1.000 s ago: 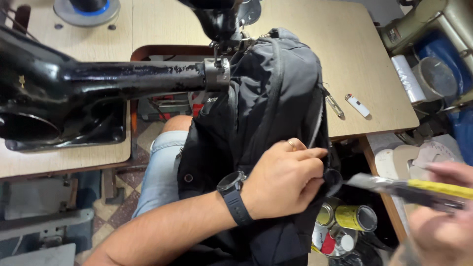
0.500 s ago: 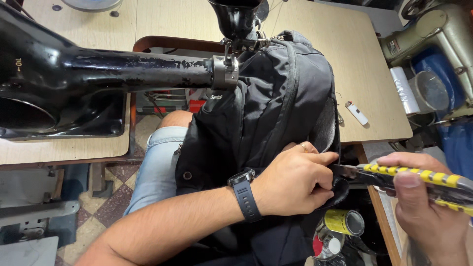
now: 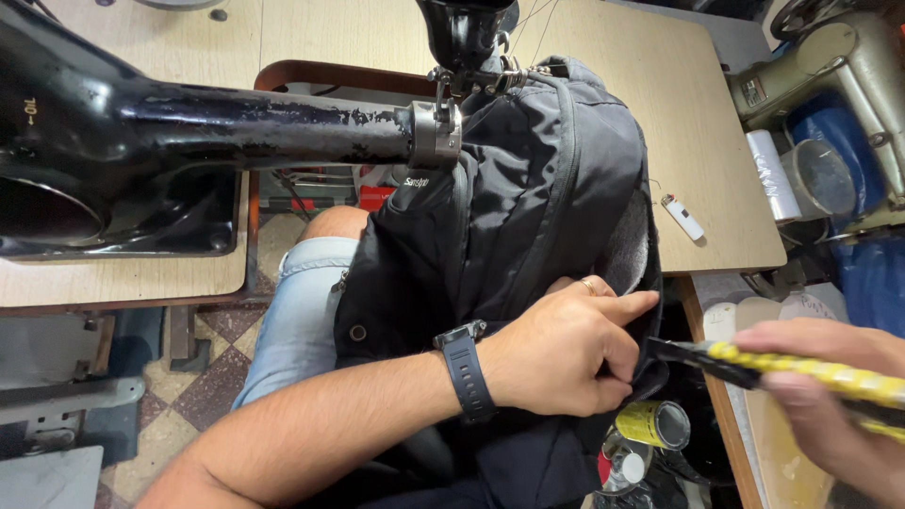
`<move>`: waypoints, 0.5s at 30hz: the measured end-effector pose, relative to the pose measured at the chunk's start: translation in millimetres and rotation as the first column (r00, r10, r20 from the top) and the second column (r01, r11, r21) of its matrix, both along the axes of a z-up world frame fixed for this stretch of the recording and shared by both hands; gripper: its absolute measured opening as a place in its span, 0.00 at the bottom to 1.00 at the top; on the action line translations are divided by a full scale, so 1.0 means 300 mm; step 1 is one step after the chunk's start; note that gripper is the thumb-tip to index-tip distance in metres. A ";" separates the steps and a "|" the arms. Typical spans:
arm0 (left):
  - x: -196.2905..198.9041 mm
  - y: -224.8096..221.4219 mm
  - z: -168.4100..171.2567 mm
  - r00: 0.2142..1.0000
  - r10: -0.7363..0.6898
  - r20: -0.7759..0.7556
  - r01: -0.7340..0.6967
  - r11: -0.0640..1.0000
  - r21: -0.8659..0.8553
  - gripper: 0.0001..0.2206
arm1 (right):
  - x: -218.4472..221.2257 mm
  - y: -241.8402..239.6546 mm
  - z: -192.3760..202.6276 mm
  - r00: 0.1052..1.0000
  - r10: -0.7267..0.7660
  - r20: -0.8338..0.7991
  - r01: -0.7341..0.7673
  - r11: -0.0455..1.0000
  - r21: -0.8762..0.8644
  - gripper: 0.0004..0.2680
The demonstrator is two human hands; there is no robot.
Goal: The person uses a utility knife to cut away a damaged portion of a backpack strap near a sewing machine.
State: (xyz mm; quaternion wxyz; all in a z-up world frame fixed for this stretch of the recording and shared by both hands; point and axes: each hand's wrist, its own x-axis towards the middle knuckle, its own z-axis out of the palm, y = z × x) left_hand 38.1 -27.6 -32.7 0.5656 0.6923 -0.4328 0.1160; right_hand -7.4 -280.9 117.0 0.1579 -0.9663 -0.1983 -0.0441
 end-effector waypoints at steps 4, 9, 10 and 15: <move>-0.016 0.005 0.000 1.000 -0.024 -0.010 0.024 1.000 -0.002 0.08 | -0.048 0.014 -0.023 0.992 -0.113 0.050 0.106 0.986 0.126 0.19; -0.018 0.039 0.018 0.997 -0.071 -0.027 0.072 0.997 0.035 0.07 | -0.061 0.053 0.005 0.985 -0.170 -0.007 0.170 0.985 0.017 0.16; -0.017 0.038 0.015 0.997 -0.071 -0.027 0.072 0.997 0.035 0.07 | -0.058 0.068 0.007 0.985 -0.170 -0.007 0.170 0.985 0.017 0.16; -0.007 0.049 0.018 0.988 -0.155 -0.014 0.155 0.988 -0.009 0.09 | -0.039 0.097 -0.002 0.992 -0.124 -0.023 0.125 0.992 0.032 0.13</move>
